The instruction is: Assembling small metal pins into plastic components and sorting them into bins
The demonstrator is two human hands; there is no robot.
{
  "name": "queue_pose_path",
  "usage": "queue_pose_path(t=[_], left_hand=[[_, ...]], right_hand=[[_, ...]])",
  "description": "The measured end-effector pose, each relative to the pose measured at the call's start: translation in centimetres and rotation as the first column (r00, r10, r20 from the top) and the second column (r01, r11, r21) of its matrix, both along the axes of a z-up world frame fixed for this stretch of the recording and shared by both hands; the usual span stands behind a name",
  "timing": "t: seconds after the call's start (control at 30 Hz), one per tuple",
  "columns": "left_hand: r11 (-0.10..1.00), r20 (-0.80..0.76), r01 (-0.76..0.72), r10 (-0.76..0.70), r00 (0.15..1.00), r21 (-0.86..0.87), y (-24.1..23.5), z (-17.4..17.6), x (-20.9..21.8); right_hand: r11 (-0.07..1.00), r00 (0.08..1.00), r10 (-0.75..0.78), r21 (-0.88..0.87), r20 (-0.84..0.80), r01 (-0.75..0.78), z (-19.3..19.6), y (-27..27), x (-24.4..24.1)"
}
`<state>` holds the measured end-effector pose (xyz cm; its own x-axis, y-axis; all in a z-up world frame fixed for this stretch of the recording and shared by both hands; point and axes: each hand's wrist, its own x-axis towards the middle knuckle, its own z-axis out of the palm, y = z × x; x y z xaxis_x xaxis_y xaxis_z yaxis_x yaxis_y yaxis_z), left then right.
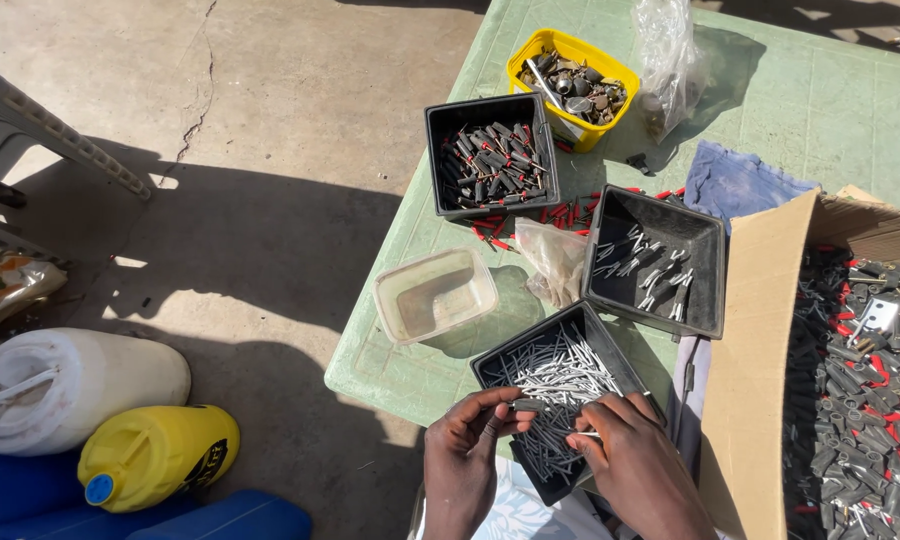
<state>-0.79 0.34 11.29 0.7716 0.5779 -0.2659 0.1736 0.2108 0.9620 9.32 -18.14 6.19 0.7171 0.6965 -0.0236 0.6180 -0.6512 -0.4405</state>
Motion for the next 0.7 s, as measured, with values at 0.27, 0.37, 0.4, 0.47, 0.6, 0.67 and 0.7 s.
queue_pose_path(t=[0.27, 0.37, 0.4, 0.47, 0.6, 0.67, 0.7], left_hand=[[0.994, 0.039, -0.030, 0.034, 0.999, -0.103, 0.0, -0.3, 0.3], [0.992, 0.013, -0.004, 0.006, 1.000, -0.128, -0.4, 0.2, 0.4], [0.992, 0.013, -0.004, 0.005, 1.000, -0.127, -0.5, 0.0, 0.5], [0.980, 0.038, -0.019, 0.027, 0.999, -0.198, -0.9, -0.5, 0.6], [0.979, 0.035, -0.016, 0.023, 0.999, -0.201, -1.0, -0.9, 0.6], [0.975, 0.045, -0.023, 0.034, 0.998, -0.221, -1.1, -1.2, 0.7], [0.975, 0.046, -0.021, 0.032, 0.998, -0.222, -1.1, -1.3, 0.7]], right_hand=[[0.848, 0.740, -0.440, 0.035, -0.509, 0.528, 5.6, 1.0, 0.6], [0.820, 0.655, -0.498, -0.061, -0.569, 0.570, 6.5, 1.8, 0.8], [0.820, 0.655, -0.497, -0.061, -0.569, 0.570, 5.7, 1.6, 0.9], [0.733, 0.592, -0.435, 0.115, -0.679, 0.671, 3.9, 1.2, 1.0], [0.608, 0.565, -0.273, 0.315, -0.779, 0.729, 2.1, 0.5, 1.4], [0.579, 0.537, -0.240, 0.324, -0.809, 0.748, 2.3, 0.4, 1.8], [0.578, 0.537, -0.243, 0.324, -0.808, 0.749, 3.0, 0.6, 1.8]])
